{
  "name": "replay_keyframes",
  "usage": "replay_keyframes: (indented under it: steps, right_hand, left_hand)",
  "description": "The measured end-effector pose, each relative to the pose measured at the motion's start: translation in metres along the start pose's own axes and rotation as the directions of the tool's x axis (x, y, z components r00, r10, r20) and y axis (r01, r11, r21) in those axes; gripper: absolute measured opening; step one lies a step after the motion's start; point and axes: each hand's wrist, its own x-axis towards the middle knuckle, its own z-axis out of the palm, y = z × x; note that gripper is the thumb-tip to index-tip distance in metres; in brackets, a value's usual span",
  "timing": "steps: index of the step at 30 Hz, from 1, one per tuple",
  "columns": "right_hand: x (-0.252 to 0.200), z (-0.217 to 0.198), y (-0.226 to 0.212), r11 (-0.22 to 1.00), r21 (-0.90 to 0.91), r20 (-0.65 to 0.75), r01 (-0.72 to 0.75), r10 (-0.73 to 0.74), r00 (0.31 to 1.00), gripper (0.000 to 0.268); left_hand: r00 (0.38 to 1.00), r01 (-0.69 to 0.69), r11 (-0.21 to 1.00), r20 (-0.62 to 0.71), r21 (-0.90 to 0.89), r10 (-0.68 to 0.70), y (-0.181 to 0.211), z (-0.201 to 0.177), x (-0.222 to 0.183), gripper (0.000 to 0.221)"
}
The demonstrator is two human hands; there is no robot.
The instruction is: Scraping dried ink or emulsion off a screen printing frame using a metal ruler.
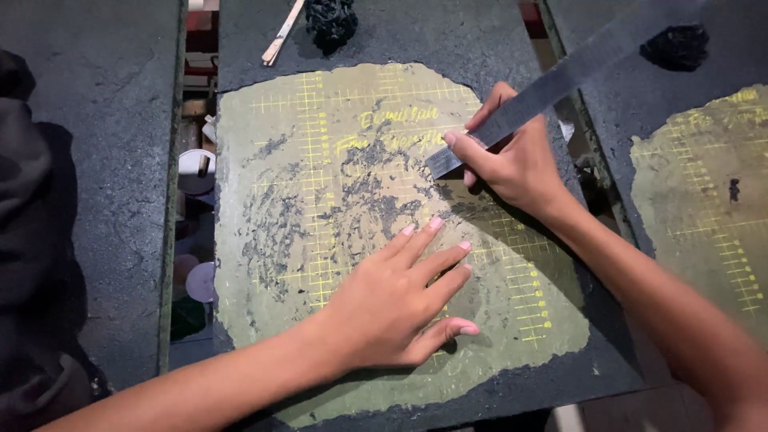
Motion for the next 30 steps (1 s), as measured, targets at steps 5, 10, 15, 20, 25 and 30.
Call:
replay_keyframes:
  steps: [5,10,15,20,25,30]
  right_hand:
    - [0.0,0.0,0.004,0.999,-0.032,0.021,0.003,-0.002,1.0,0.031]
    - [0.001,-0.009,0.012,0.988,0.153,-0.055,-0.034,0.043,0.998,0.027]
    - [-0.001,-0.011,0.009,0.984,0.145,-0.09,-0.099,0.113,0.99,0.047]
    - [0.011,-0.01,0.009,0.968,0.238,0.12,-0.084,0.057,0.991,0.029]
    - [0.023,-0.006,-0.005,0.96,0.16,0.188,-0.228,0.197,0.962,0.026]
    - [0.034,0.001,0.027,0.998,-0.004,0.156,-0.061,0.061,0.986,0.018]
  left_hand:
    - [1.0,-0.002,1.0,0.02,0.019,0.002,-0.002,0.002,0.0,0.061]
    - [0.999,0.002,1.0,0.037,0.027,-0.003,-0.002,0.003,0.001,0.062]
    - [1.0,-0.015,1.0,0.027,0.011,0.015,-0.002,0.001,0.0,0.059]
    - [1.0,-0.008,1.0,0.013,-0.005,0.008,-0.002,0.001,0.001,0.058]
    - [1.0,0.005,0.999,-0.024,-0.033,-0.005,-0.001,-0.003,0.001,0.055]
    - [0.998,-0.014,1.0,-0.069,-0.004,0.014,-0.005,-0.001,0.0,0.05]
